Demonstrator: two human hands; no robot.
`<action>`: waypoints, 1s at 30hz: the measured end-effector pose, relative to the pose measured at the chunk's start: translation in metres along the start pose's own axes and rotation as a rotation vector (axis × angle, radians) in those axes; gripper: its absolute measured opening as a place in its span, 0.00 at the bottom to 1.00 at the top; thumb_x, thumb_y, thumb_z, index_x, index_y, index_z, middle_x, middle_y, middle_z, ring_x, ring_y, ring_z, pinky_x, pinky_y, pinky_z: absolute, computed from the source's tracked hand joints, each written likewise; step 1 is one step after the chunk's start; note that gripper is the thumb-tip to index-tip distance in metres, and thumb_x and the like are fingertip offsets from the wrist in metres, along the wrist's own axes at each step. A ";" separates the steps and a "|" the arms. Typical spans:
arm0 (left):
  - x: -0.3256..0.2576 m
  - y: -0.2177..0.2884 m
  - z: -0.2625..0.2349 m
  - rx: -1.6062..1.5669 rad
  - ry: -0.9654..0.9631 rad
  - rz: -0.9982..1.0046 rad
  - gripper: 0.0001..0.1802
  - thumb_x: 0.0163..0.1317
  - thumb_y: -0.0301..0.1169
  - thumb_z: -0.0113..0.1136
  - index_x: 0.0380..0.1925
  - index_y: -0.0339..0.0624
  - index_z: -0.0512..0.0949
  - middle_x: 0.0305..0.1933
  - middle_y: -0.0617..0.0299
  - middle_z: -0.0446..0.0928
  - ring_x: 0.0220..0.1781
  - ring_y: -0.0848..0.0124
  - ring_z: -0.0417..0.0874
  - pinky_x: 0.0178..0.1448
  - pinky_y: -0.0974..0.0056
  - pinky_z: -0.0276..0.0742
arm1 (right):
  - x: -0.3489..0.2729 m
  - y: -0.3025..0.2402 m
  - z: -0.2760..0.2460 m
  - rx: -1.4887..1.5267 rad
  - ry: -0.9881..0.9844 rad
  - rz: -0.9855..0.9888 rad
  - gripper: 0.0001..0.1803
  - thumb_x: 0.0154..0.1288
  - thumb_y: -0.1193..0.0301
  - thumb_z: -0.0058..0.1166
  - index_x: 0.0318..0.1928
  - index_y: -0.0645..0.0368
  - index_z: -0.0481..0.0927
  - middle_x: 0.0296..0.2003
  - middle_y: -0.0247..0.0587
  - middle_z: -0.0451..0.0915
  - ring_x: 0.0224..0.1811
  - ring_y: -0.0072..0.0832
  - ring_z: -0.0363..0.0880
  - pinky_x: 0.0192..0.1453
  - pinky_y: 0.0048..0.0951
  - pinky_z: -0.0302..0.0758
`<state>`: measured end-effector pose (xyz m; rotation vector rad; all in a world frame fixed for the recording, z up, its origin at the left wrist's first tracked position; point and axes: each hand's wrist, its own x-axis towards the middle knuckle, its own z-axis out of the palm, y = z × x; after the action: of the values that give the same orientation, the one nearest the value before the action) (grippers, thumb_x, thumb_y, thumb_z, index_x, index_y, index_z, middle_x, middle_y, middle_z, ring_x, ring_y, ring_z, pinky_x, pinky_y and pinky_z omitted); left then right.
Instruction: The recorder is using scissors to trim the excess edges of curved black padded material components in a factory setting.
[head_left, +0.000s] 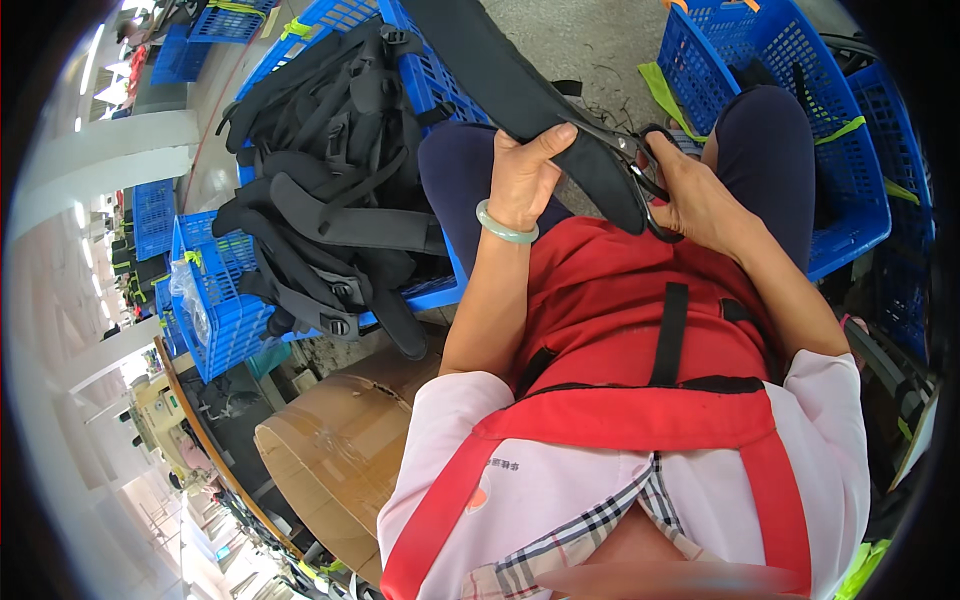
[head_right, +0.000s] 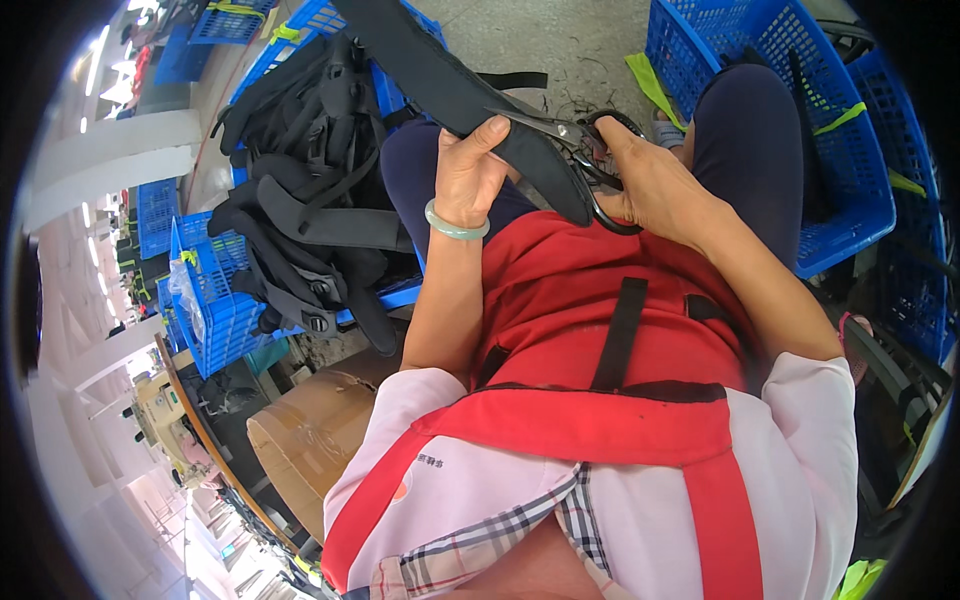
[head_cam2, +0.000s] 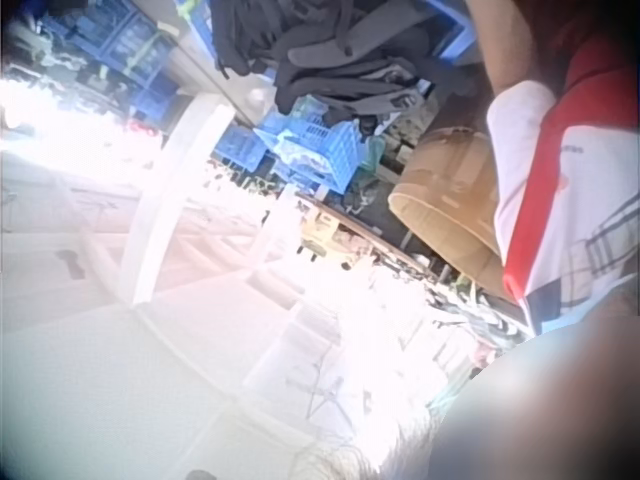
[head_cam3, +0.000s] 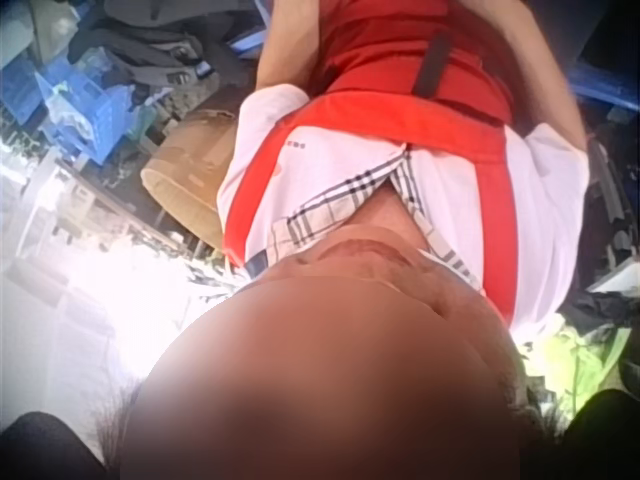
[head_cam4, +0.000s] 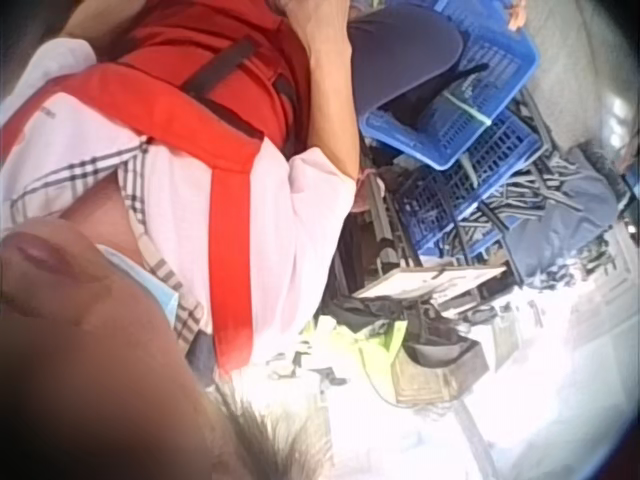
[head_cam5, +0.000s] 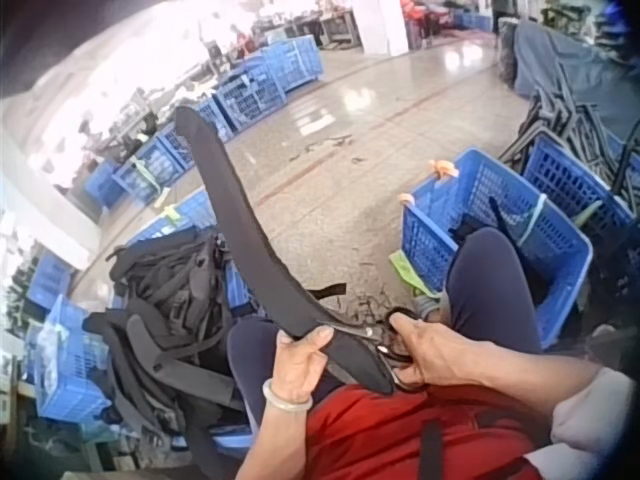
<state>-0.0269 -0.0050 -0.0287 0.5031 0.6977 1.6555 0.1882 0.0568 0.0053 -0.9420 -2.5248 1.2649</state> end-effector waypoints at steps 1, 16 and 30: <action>0.000 0.000 0.002 -0.023 0.014 0.007 0.12 0.56 0.14 0.62 0.39 0.39 0.80 0.39 0.60 0.82 0.41 0.68 0.83 0.49 0.63 0.81 | 0.000 -0.001 0.000 -0.003 -0.016 0.012 0.24 0.57 0.70 0.61 0.49 0.64 0.62 0.36 0.63 0.77 0.42 0.61 0.76 0.42 0.47 0.71; -0.004 0.002 0.007 -0.153 0.057 -0.086 0.11 0.56 0.15 0.62 0.39 0.39 0.79 0.38 0.59 0.81 0.41 0.66 0.84 0.49 0.60 0.81 | -0.007 0.003 -0.013 0.069 -0.096 -0.024 0.26 0.54 0.70 0.63 0.48 0.61 0.62 0.35 0.55 0.74 0.34 0.52 0.77 0.36 0.43 0.70; -0.004 -0.006 -0.006 -0.075 -0.056 -0.047 0.13 0.58 0.17 0.61 0.43 0.40 0.78 0.44 0.59 0.80 0.49 0.64 0.82 0.56 0.55 0.79 | 0.003 0.012 0.003 0.096 -0.038 0.038 0.20 0.60 0.72 0.58 0.48 0.64 0.65 0.29 0.60 0.76 0.37 0.59 0.74 0.37 0.44 0.69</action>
<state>-0.0261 -0.0090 -0.0372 0.4739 0.5999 1.6112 0.1904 0.0617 -0.0057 -0.9578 -2.4599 1.4146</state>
